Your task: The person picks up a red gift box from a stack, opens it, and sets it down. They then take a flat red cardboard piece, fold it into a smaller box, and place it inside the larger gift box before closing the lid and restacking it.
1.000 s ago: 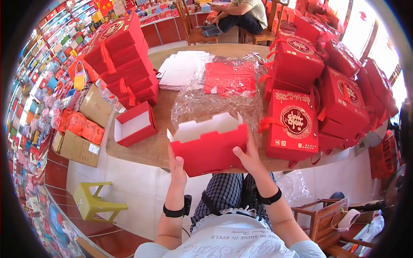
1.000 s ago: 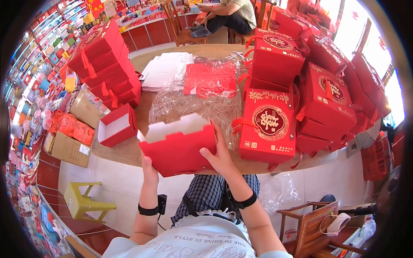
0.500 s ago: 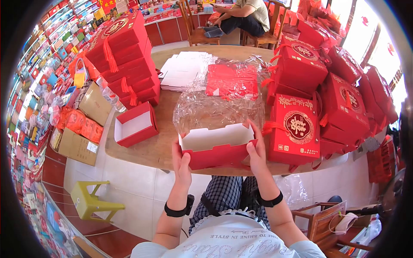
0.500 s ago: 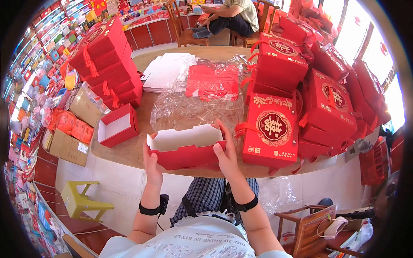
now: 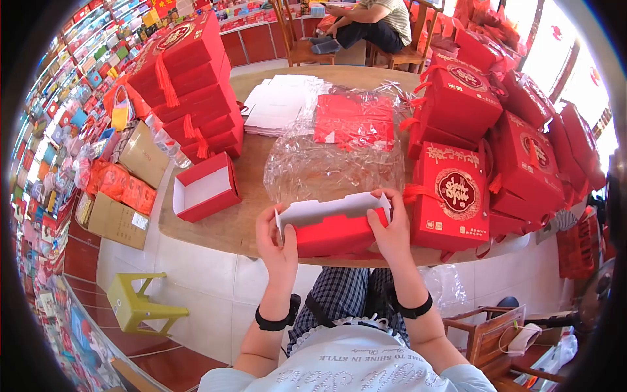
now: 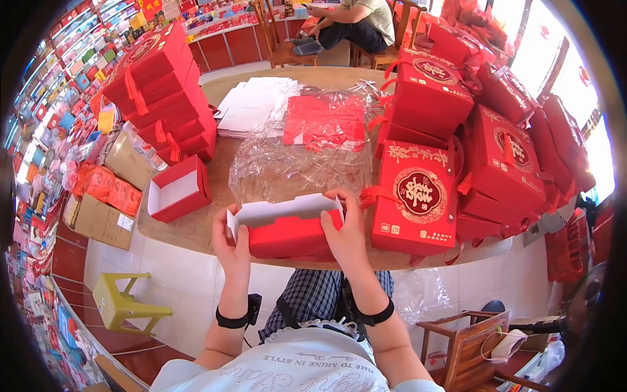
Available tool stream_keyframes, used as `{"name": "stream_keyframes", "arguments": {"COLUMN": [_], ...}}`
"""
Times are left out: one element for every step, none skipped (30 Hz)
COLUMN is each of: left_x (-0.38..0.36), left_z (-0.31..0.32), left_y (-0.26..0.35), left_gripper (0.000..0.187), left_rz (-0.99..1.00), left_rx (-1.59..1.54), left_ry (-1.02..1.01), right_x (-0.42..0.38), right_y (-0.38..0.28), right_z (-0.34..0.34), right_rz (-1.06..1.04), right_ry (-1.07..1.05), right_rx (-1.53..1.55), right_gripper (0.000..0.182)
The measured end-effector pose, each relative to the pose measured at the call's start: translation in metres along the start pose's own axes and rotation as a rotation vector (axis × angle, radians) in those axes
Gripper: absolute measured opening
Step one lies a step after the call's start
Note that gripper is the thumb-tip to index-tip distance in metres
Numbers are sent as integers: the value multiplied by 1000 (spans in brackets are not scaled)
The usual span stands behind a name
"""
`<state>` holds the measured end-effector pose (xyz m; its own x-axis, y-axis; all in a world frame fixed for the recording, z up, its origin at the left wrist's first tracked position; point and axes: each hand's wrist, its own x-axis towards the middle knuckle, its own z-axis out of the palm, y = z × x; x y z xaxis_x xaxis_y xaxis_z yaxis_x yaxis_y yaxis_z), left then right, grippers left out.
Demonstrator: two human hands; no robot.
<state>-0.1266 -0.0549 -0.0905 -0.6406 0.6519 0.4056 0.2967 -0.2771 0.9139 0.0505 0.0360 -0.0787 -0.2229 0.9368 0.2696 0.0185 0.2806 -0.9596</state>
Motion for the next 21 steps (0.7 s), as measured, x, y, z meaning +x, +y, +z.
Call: {"name": "stream_keyframes", "arguments": {"left_x": [0, -1, -3, -4, -6, -7, -9, -10, -12, -12, -12, -11, -10, -9, -7, -6, -4, -1, 3, 6, 10], "left_z": [-2, -2, -2, -2, -3, -5, -6, -7, -8, -8, -8, -9, -10, -12, -13, -15, -16, -17, -18, -18, -17], "left_y": [-1, 4, 12, 17, 17, 17, 16, 15, 13, 11, 12, 12, 12, 9, 3, 0, 1, 3, 4, -1, -8], "left_gripper": [33, 33, 32, 31, 31, 30, 28, 28, 25, 22, 22, 22, 21, 21, 17, 14, 14, 15, 16, 16, 20], "left_rz": [201, 198, 245, 292, 291, 358, 426, 425, 427, 429, 429, 433, 437, 437, 364, 289, 288, 218, 148, 149, 32], "left_rx": [240, 241, 369, 496, 496, 546, 595, 596, 564, 531, 530, 539, 549, 548, 474, 401, 402, 337, 273, 274, 71], "left_ry": [26, 26, 52, 78, 76, 67, 59, 60, 57, 54, 54, 34, 13, 12, -25, -62, -62, -101, -138, -137, -137], "right_x": [-2, -5, -7, -10, -12, -15, -17, -19, -21, -23, -24, -25, -26, -26, -25, -22, -19, -16, -13, -9, -6], "right_y": [-9, -14, -15, -16, -16, -16, -16, -16, -13, -8, -6, -6, -6, -7, -8, -11, -12, -11, -10, -9, -11], "right_z": [0, 0, 2, 4, 5, 5, 5, 5, 4, 4, 3, 1, 0, -1, -2, -2, -3, -4, -5, -5, -3], "right_rz": [-41, -79, -77, -119, -162, -159, -170, -181, -181, -179, -176, -178, -197, -215, -214, -214, -214, -214, -190, -167, -167], "right_ry": [19, 40, 40, 80, 120, 120, 137, 153, 151, 170, 189, 191, 154, 117, 118, 106, 93, 92, 63, 34, 33], "right_rx": [-136, -274, -274, -321, -367, -366, -369, -372, -371, -313, -256, -257, -271, -285, -285, -298, -312, -312, -307, -302, -302], "right_gripper": [36, 34, 34, 32, 30, 30, 29, 29, 29, 28, 27, 27, 24, 22, 22, 17, 13, 13, 12, 12, 12]}}
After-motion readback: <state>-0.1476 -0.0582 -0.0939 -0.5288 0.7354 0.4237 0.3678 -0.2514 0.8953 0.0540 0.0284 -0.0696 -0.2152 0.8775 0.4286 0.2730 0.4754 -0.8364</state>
